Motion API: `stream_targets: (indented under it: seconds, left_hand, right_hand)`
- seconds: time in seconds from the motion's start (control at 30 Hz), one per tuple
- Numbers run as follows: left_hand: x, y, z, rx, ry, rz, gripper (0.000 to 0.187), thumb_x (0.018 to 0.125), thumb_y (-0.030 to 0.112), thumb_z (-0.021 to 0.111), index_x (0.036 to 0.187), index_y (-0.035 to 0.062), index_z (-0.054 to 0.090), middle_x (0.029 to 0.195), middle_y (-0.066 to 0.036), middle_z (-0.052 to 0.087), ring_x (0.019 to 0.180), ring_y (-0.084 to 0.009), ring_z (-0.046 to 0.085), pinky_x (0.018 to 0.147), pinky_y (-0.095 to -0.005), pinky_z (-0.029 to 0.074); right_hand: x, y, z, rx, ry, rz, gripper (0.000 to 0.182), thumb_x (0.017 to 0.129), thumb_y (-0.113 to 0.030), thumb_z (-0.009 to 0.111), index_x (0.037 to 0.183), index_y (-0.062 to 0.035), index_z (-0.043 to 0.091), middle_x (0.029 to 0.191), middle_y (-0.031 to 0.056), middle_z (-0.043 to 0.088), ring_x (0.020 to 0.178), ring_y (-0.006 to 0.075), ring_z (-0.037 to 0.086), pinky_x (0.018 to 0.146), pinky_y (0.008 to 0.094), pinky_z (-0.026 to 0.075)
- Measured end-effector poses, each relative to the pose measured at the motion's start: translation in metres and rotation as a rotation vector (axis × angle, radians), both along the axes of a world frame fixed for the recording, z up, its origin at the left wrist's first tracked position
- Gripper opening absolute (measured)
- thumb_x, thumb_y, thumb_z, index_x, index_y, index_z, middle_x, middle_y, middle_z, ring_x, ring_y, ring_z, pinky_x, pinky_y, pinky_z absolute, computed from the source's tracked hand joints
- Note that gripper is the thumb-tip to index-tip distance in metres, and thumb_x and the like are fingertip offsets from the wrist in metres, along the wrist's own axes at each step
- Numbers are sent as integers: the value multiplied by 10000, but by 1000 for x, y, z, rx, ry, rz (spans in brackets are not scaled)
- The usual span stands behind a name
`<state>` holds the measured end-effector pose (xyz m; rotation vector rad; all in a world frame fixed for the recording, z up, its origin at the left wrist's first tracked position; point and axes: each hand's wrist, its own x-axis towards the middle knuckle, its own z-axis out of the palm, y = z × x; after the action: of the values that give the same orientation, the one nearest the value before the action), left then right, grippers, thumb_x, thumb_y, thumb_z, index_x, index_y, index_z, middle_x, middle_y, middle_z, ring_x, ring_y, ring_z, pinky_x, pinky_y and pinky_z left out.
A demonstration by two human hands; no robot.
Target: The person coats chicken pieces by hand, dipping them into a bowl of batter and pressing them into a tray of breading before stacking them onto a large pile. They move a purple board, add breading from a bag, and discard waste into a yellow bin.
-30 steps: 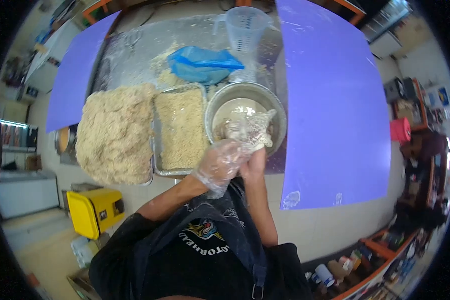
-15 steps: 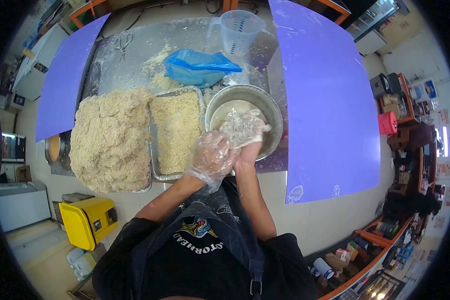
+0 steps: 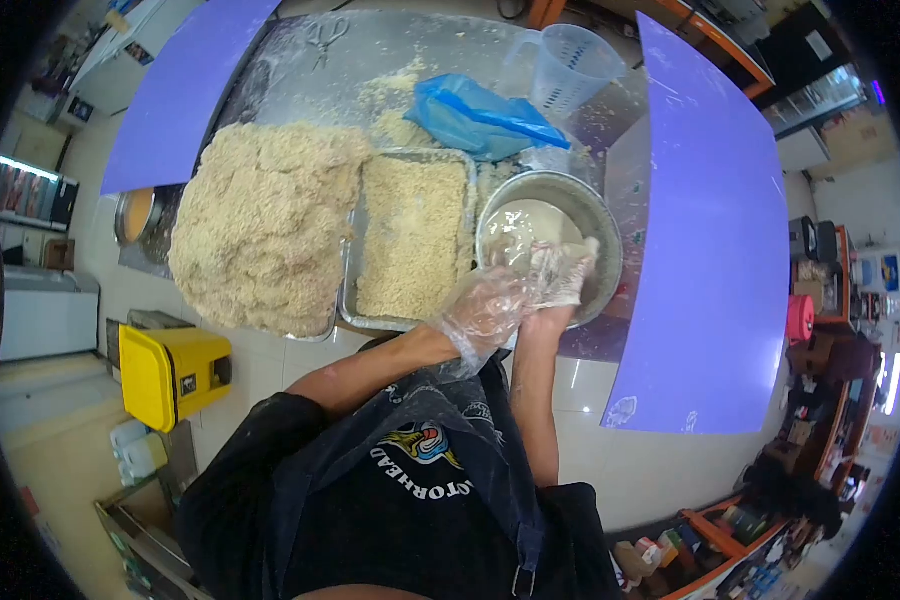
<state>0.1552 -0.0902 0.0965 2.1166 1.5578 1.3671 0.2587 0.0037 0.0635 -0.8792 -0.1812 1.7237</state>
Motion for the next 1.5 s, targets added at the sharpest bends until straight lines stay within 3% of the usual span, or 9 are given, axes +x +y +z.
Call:
stream_targets:
  seconds: [0.6, 0.7, 0.77, 0.9, 1.03, 1.17, 1.27, 1.3, 1.5]
  left_hand:
    - [-3, -38, -9, 59, 69, -232, 249, 755, 119, 617, 996, 69, 646, 998, -102, 636, 940, -274, 607, 825, -416, 504]
    - [-56, -76, -16, -171, 173, -57, 239, 769, 155, 609, 997, 94, 647, 972, -94, 639, 927, -255, 609, 793, -393, 513]
    - [-87, -106, -23, -497, 463, 125, 213, 766, 183, 604, 966, 118, 643, 928, -90, 646, 891, -248, 619, 752, -384, 522]
    - [-99, -101, -72, -686, 573, 137, 199, 841, 250, 578, 949, 113, 672, 900, -81, 637, 879, -276, 611, 796, -416, 481]
    - [-95, -103, -81, -417, 435, 441, 130, 775, 183, 589, 717, 105, 676, 696, -97, 632, 736, -255, 645, 687, -428, 517]
    - [-83, -134, -101, -632, 540, 210, 151, 839, 164, 540, 867, 131, 684, 703, -102, 620, 710, -284, 617, 712, -446, 512]
    - [-87, -132, -139, -176, 338, 444, 143, 827, 142, 544, 854, 125, 683, 712, -100, 631, 727, -277, 633, 708, -441, 518]
    - [-83, -109, -107, -800, 547, 280, 132, 807, 165, 563, 838, 114, 681, 737, -104, 643, 749, -280, 645, 701, -432, 515]
    - [-81, -117, -94, -856, 564, 350, 159, 794, 186, 572, 875, 95, 674, 894, -147, 668, 863, -269, 640, 709, -400, 504]
  right_hand:
    - [12, 2, 18, 384, 320, 287, 601, 948, -403, 491, 1442, -115, 304, 1445, 100, 361, 1322, 276, 330, 1055, 383, 366]
    - [14, 14, 23, 513, -3, 506, 654, 922, -358, 553, 1464, -110, 283, 1447, 132, 368, 1314, 272, 364, 1054, 353, 368]
    - [6, -2, 42, 518, -1043, 439, 766, 862, -359, 644, 1463, -66, 270, 1414, 203, 410, 1280, 288, 432, 1033, 367, 391]
    - [17, -11, 39, 855, -1506, 531, 711, 805, -204, 716, 1385, 31, 379, 1371, 233, 454, 1202, 296, 517, 992, 355, 426]
    - [19, -20, 47, 914, -1579, 563, 644, 830, -176, 689, 1362, 49, 405, 1364, 220, 470, 1231, 283, 492, 1023, 360, 391]
    - [19, -10, 37, 1022, -1496, 436, 574, 865, -173, 656, 1350, 37, 432, 1356, 209, 485, 1237, 272, 486, 1045, 355, 357]
    - [19, -9, 40, 973, -1460, 447, 549, 872, -171, 644, 1333, 53, 446, 1339, 224, 495, 1213, 284, 507, 1028, 371, 373]
    - [23, -8, 36, 987, -1478, 445, 547, 869, -168, 645, 1330, 54, 450, 1336, 225, 497, 1216, 289, 505, 1030, 371, 372]
    - [31, -12, 27, 1014, -1503, 443, 537, 850, -154, 655, 1309, 57, 472, 1321, 226, 512, 1233, 314, 492, 1039, 370, 366]
